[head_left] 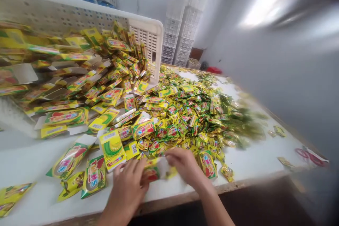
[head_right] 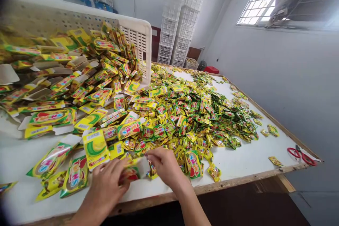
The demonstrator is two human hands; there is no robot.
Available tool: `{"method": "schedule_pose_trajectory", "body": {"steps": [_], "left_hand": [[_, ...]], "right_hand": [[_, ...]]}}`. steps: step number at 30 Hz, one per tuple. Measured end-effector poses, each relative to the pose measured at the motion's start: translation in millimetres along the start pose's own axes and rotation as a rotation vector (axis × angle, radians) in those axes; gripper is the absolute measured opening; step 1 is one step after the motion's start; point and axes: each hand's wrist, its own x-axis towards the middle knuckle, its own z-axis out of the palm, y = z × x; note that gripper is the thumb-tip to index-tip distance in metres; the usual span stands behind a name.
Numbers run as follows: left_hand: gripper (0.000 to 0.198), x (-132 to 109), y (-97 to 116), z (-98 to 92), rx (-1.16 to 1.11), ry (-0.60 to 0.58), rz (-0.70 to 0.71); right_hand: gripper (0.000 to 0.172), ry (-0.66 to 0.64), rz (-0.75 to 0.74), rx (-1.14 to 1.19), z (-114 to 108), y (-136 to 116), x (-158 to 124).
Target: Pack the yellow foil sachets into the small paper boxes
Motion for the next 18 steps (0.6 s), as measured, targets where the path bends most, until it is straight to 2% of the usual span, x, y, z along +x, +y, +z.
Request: {"method": "schedule_pose_trajectory", "body": {"steps": [1,3,5,8,12,15,18], "left_hand": [[0.039,-4.0,-11.3,6.1,-0.009,0.019,-0.127],[0.044,-11.1,-32.7,11.8,-0.11,0.049,-0.366],[0.052,-16.6,-44.4,12.2,-0.252,0.056,-0.484],[0.05,-20.7,-42.8,12.5,-0.32,0.098,-0.423],[0.056,-19.5,-35.8,18.3,-0.261,0.096,-0.371],[0.064,-20.5,-40.4,25.6,-0.22,0.083,-0.31],[0.06,-24.0,-47.8,34.4,-0.14,0.094,-0.211]], "right_hand": [[0.021,0.054,0.049,-0.033,2.2,13.3,1.8],[0.022,0.1,0.108,-0.105,3.9,38.6,3.8],[0.024,0.111,0.139,-0.16,3.7,54.8,1.7],[0.03,0.139,0.169,-0.228,3.8,57.4,-4.0],[0.04,-0.035,0.015,-0.444,7.3,41.5,0.2],[0.033,-0.142,-0.078,-0.555,4.2,34.8,6.5],[0.022,-0.066,-0.105,-0.462,-10.3,34.3,5.0]]}}
